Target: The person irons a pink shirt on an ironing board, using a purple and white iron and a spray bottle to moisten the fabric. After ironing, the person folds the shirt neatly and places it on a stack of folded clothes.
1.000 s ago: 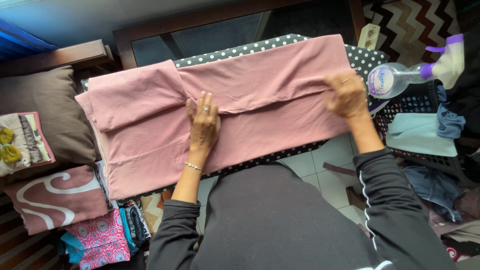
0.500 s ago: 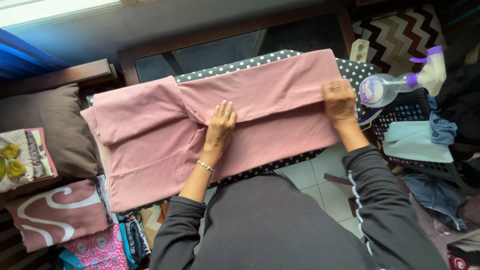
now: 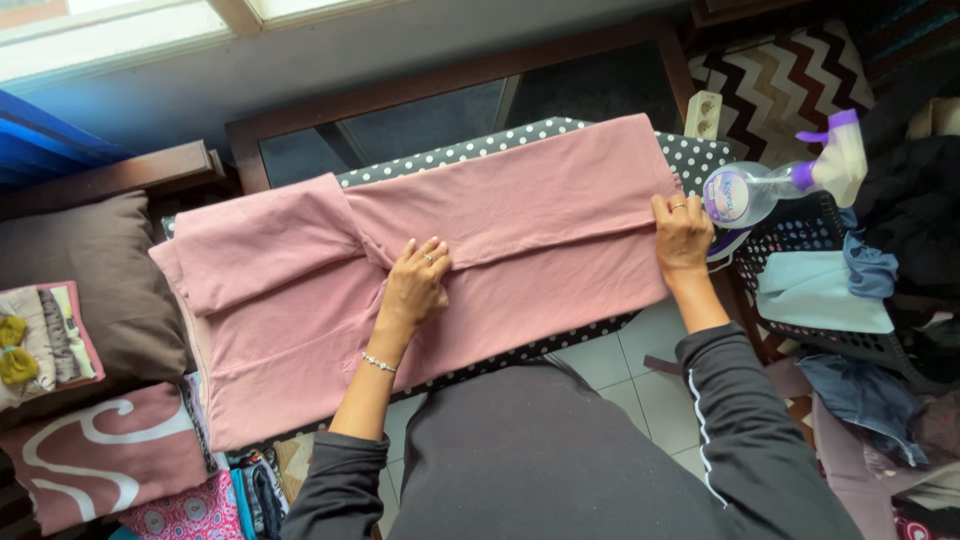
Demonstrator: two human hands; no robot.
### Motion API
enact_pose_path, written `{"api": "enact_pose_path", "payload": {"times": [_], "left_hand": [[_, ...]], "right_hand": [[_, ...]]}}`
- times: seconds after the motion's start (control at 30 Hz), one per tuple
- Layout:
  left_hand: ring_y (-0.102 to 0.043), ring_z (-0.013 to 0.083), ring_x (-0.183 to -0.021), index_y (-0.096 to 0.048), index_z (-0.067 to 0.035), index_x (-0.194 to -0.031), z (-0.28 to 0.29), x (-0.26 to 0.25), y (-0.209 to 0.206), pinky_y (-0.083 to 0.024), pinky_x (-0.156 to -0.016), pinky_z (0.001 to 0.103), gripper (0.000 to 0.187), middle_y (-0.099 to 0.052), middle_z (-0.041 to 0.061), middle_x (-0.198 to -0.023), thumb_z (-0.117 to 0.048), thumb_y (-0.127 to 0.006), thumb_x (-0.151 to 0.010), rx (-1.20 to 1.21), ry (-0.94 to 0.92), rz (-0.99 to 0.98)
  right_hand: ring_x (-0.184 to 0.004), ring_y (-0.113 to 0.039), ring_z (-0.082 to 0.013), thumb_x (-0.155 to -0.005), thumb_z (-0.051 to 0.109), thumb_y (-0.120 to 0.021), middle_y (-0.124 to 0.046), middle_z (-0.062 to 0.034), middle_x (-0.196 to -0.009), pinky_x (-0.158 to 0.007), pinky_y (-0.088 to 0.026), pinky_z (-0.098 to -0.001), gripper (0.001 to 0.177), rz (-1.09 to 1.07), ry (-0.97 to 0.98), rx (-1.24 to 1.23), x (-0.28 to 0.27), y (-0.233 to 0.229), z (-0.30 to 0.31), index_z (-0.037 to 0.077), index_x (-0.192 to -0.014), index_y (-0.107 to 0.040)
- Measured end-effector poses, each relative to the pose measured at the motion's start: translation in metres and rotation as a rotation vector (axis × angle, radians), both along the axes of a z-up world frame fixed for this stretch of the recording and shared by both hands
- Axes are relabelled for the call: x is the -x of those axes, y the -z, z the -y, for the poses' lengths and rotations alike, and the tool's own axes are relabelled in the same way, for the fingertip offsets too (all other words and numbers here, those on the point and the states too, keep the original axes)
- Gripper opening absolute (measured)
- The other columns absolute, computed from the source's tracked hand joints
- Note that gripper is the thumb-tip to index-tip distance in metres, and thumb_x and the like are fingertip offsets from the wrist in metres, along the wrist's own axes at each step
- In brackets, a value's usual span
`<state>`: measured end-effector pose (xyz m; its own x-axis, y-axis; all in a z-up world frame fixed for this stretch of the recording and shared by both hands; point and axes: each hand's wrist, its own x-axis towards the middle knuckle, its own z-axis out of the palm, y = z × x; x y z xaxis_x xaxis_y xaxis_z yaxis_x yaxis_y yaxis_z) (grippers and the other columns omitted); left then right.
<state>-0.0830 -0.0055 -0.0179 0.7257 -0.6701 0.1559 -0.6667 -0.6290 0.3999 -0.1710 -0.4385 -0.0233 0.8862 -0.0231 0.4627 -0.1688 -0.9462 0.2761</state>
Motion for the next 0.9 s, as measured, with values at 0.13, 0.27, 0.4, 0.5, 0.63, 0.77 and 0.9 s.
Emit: {"api": "enact_pose_path", "payload": {"times": [0.13,0.27,0.4,0.5,0.63,0.77,0.9], "left_hand": [[-0.068,0.0215,-0.117,-0.071,-0.008,-0.104,0.023,-0.021,-0.006,-0.036,-0.136,0.032,0.023,-0.073,0.011,-0.113,-0.014,-0.050,-0.099,-0.367,-0.101,-0.309],[-0.064,0.0268,-0.122,-0.069,-0.006,-0.113,0.069,-0.044,0.008,-0.038,-0.129,0.038,0.025,-0.070,0.014,-0.122,-0.008,-0.053,-0.094,0.031,-0.234,0.012],[-0.063,0.0282,-0.121,-0.069,-0.006,-0.113,0.103,-0.042,0.025,-0.040,-0.124,0.039,0.025,-0.069,0.015,-0.124,-0.008,-0.055,-0.093,-0.067,-0.398,-0.051],[-0.063,0.0293,-0.121,-0.070,-0.006,-0.114,0.104,-0.042,0.030,-0.041,-0.120,0.040,0.024,-0.068,0.015,-0.126,-0.007,-0.057,-0.093,-0.112,-0.462,-0.049],[-0.062,0.0306,-0.120,-0.070,-0.007,-0.114,0.100,-0.034,0.032,-0.043,-0.115,0.042,0.025,-0.067,0.015,-0.128,-0.007,-0.060,-0.092,-0.124,-0.501,-0.046],[-0.062,0.0320,-0.119,-0.070,-0.007,-0.115,0.094,-0.027,0.021,-0.044,-0.110,0.043,0.025,-0.066,0.015,-0.130,-0.006,-0.062,-0.091,-0.076,-0.511,-0.045],[-0.061,0.0334,-0.118,-0.070,-0.007,-0.115,0.058,-0.003,0.009,-0.046,-0.105,0.045,0.026,-0.065,0.016,-0.132,-0.006,-0.065,-0.090,0.094,-0.472,-0.117]], "right_hand": [[-0.103,-0.065,-0.0284,-0.094,0.004,-0.060,-0.072,-0.0090,-0.102,-0.081,-0.053,-0.0410,0.014,-0.052,0.133,-0.079,-0.016,-0.002,-0.022,0.009,-0.090,-0.073],[-0.136,-0.053,-0.0375,-0.105,-0.002,-0.045,-0.060,-0.0243,-0.136,-0.117,-0.043,-0.0459,0.031,0.008,-0.260,-0.510,-0.070,0.008,-0.081,-0.001,-0.133,-0.058],[-0.148,-0.038,-0.0406,-0.102,0.026,-0.051,-0.047,-0.0205,-0.155,-0.123,-0.030,-0.0540,0.053,-0.211,-0.436,-0.627,-0.095,0.022,-0.148,0.007,-0.151,-0.048],[-0.150,-0.029,-0.0402,-0.096,0.051,-0.057,-0.038,-0.0147,-0.162,-0.121,-0.021,-0.0597,0.068,-0.370,-0.448,-0.562,-0.108,0.026,-0.157,0.019,-0.154,-0.044],[-0.156,-0.025,-0.0394,-0.097,0.064,-0.054,-0.031,-0.0147,-0.167,-0.123,-0.014,-0.0630,0.070,-0.311,-0.315,-0.527,-0.106,0.025,-0.096,0.031,-0.158,-0.042],[-0.152,-0.023,-0.0445,-0.100,0.056,-0.060,-0.030,-0.0211,-0.165,-0.122,-0.013,-0.0632,0.075,-0.287,0.002,-0.474,-0.109,0.012,-0.034,0.014,-0.159,-0.041],[-0.146,-0.033,-0.0469,-0.094,0.041,-0.071,-0.039,-0.0275,-0.157,-0.118,-0.023,-0.0588,0.073,-0.168,0.012,-0.372,-0.119,0.002,-0.047,0.004,-0.153,-0.048]]}}
